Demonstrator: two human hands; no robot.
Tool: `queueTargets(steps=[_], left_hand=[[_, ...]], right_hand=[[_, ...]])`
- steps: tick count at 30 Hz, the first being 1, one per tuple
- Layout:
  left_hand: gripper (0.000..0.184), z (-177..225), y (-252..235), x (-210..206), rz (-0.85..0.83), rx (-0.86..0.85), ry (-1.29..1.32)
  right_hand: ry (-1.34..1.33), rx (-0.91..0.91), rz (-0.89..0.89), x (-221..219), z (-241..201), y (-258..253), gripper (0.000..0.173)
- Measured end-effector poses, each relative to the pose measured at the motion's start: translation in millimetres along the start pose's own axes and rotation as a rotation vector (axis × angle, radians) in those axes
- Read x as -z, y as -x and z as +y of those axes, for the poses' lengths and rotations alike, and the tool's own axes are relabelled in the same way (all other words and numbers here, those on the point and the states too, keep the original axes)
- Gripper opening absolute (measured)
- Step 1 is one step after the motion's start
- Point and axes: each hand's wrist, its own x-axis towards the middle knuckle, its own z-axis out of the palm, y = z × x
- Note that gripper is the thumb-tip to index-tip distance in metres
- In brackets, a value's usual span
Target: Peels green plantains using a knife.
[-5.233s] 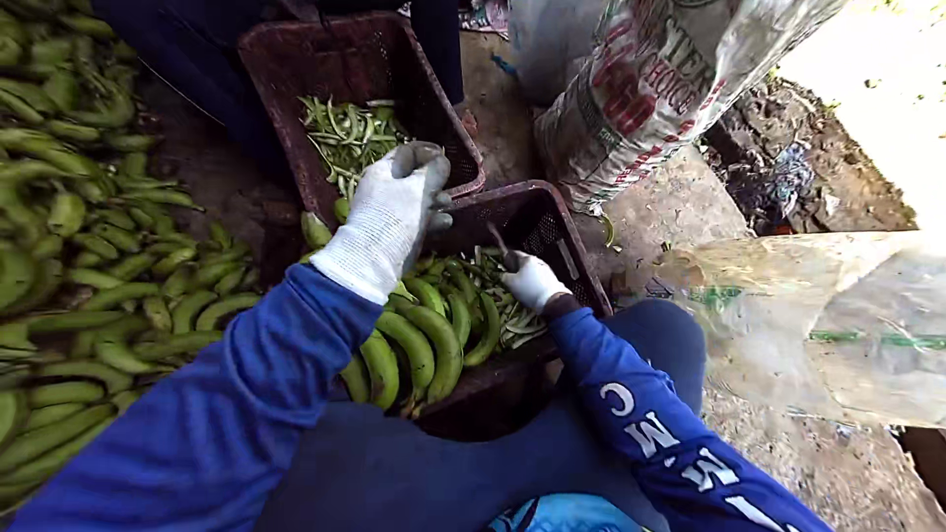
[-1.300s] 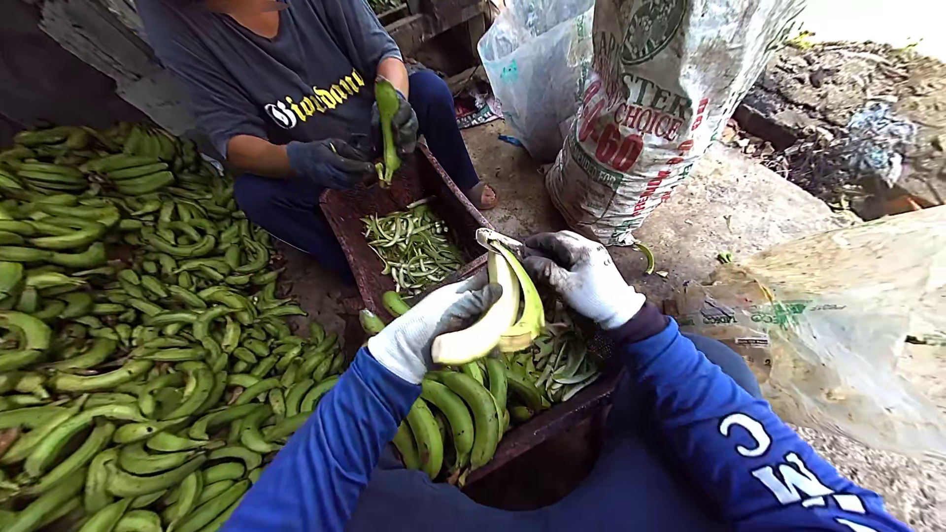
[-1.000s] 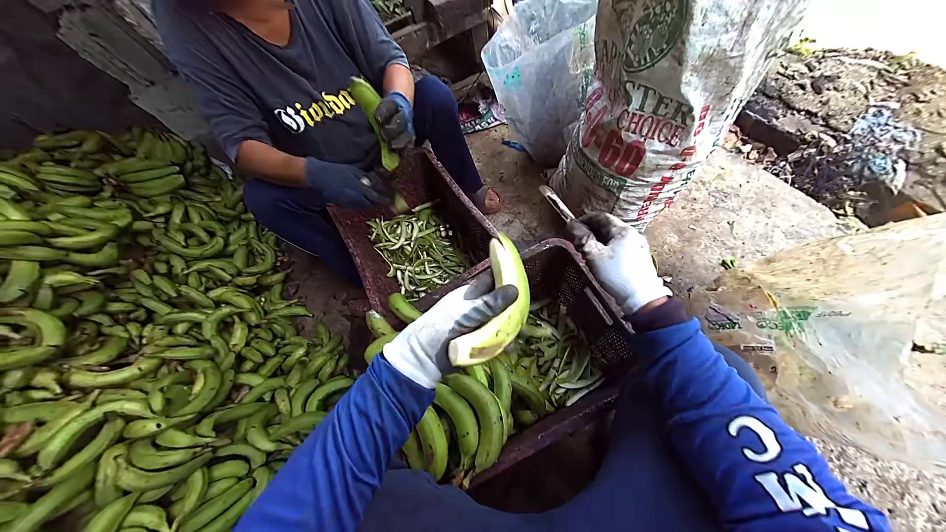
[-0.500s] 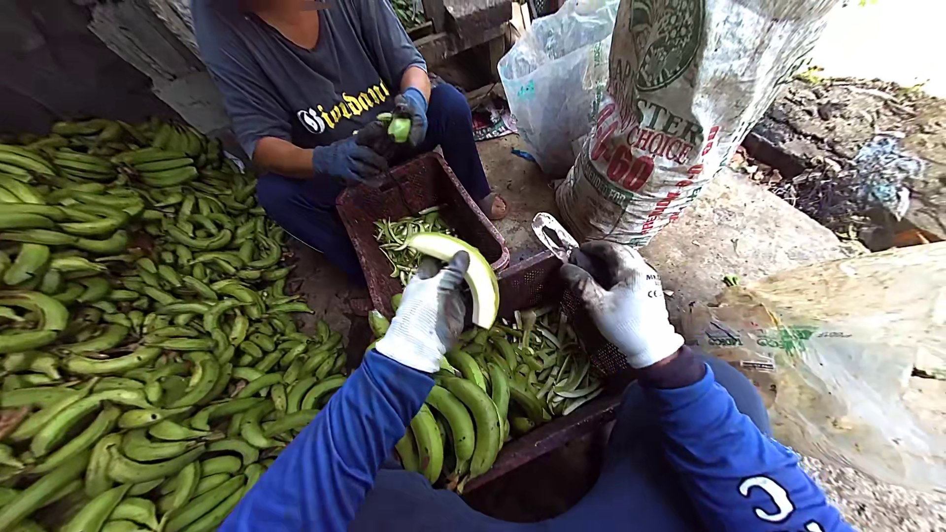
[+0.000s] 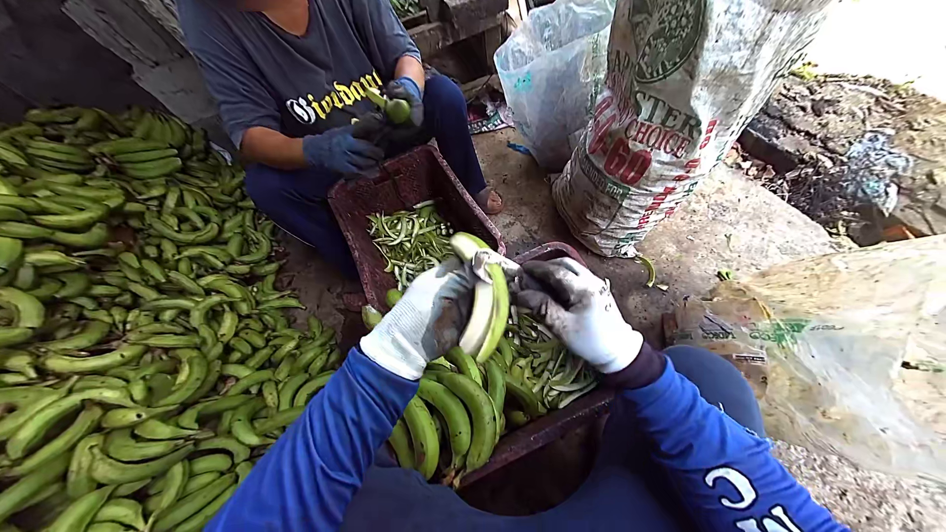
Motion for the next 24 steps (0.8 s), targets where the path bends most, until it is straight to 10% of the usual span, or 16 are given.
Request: queueTargets(steps=[4, 8, 16, 24], left_hand=[[0.051, 4.8, 3.0, -2.3, -0.328, 0.145, -0.279], [0.065, -1.3, -4.5, 1.5, -0.262, 0.005, -0.165], [0.041, -0.1, -19.3, 21.9, 0.092, -0.118, 0.551], [0.043, -4.7, -13.7, 12.6, 0.049, -0.031, 0.545]], right_hand=[[0.100, -0.273, -0.183, 29.2, 26.2, -18.5, 0.033], [0.156, -0.467, -0.078, 42.1, 39.1, -22.3, 0.037], [-0.063, -0.009, 0.004, 12.5, 8.6, 1.7, 0.041], [-0.051, 0.163, -0.039, 3.8, 1.3, 2.4, 0.040]])
